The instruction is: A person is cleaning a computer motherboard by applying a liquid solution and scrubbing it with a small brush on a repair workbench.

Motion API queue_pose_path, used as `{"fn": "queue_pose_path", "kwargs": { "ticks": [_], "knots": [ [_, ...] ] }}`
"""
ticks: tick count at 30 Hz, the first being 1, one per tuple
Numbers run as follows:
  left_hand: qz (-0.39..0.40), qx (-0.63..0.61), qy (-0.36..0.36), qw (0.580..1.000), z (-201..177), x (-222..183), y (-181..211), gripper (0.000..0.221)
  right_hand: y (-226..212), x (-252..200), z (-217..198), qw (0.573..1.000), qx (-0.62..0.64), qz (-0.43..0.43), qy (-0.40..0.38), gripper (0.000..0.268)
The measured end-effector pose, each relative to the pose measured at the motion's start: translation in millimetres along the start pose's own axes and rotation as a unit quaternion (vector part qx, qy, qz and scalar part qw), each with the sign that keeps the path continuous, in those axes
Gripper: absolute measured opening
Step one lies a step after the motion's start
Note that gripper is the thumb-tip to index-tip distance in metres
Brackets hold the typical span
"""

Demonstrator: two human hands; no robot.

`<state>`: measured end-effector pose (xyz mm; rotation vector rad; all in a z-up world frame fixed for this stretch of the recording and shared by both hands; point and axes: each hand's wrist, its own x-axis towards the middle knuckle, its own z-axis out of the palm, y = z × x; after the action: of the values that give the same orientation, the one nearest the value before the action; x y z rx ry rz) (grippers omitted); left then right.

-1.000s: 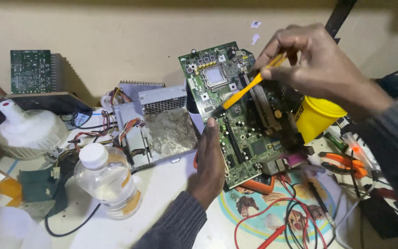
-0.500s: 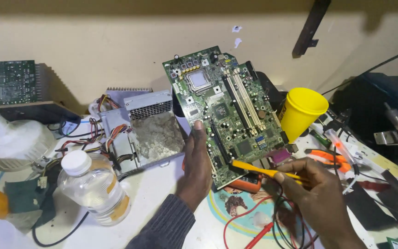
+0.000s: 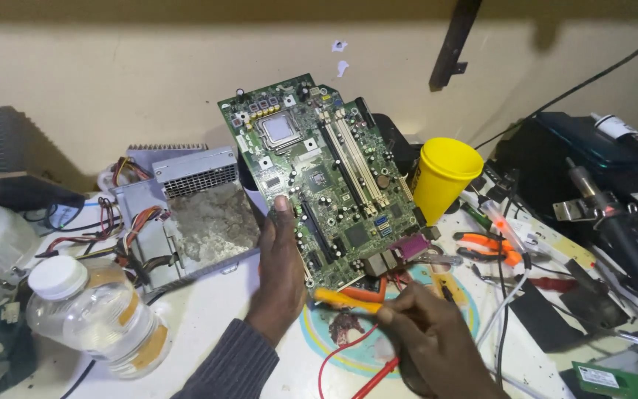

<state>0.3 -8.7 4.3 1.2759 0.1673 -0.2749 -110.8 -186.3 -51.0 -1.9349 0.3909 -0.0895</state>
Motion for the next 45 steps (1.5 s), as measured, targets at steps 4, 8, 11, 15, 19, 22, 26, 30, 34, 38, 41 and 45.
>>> {"fn": "queue_pose_path", "kwargs": {
  "ticks": [4,8,11,15,19,22,26,30,34,38,41,45],
  "knots": [
    [0.024,-0.003,-0.001,1.000,-3.3,3.7,-4.2,0.113,0.4,4.9,-12.5,0.995,0.076,-0.056,0.043,0.017],
    [0.011,0.006,0.008,1.000,1.4,-2.6,0.5,0.114,15.5,2.6,11.6,0.985,0.024,-0.171,-0.005,0.021],
    [0.028,-0.022,0.006,0.999,-0.6,3.7,-5.4,0.113,-4.0,-1.6,0.1,0.989,0.097,-0.111,-0.023,0.018],
    [0.040,-0.037,-0.012,0.998,-3.2,2.6,-5.1,0.115,4.5,8.6,-11.3,0.993,0.023,-0.096,0.061,0.018],
    [0.039,0.009,-0.006,0.999,-1.3,2.1,-4.6,0.112,4.5,2.1,3.4,0.989,0.099,-0.104,-0.030,0.020],
    [0.061,-0.024,-0.007,0.998,-2.0,13.0,-14.3,0.110,9.7,17.3,-8.2,0.993,0.024,-0.119,-0.001,0.017],
    [0.055,-0.023,-0.003,0.998,-2.8,12.5,-13.6,0.111,9.6,20.0,-11.9,0.992,0.021,-0.113,0.048,0.012],
    [0.071,-0.020,0.023,0.997,0.2,11.5,-12.9,0.107,5.4,8.3,2.8,0.989,0.040,-0.144,-0.024,0.019],
    [0.040,-0.035,0.008,0.999,0.6,9.9,-12.4,0.115,6.4,22.4,-15.0,0.994,0.043,-0.101,0.025,0.011],
    [0.040,-0.044,0.026,0.998,0.5,13.5,-14.5,0.114,-13.3,-0.6,-0.7,0.995,0.102,-0.010,0.003,0.012],
    [0.007,-0.022,0.034,0.999,4.6,1.7,-4.6,0.117,-1.8,2.8,4.9,0.989,-0.053,-0.122,-0.062,0.018],
    [0.004,-0.034,0.030,0.999,4.7,2.6,-5.7,0.119,-1.1,15.9,-18.7,0.997,-0.049,-0.049,0.015,0.008]
  ]
}}
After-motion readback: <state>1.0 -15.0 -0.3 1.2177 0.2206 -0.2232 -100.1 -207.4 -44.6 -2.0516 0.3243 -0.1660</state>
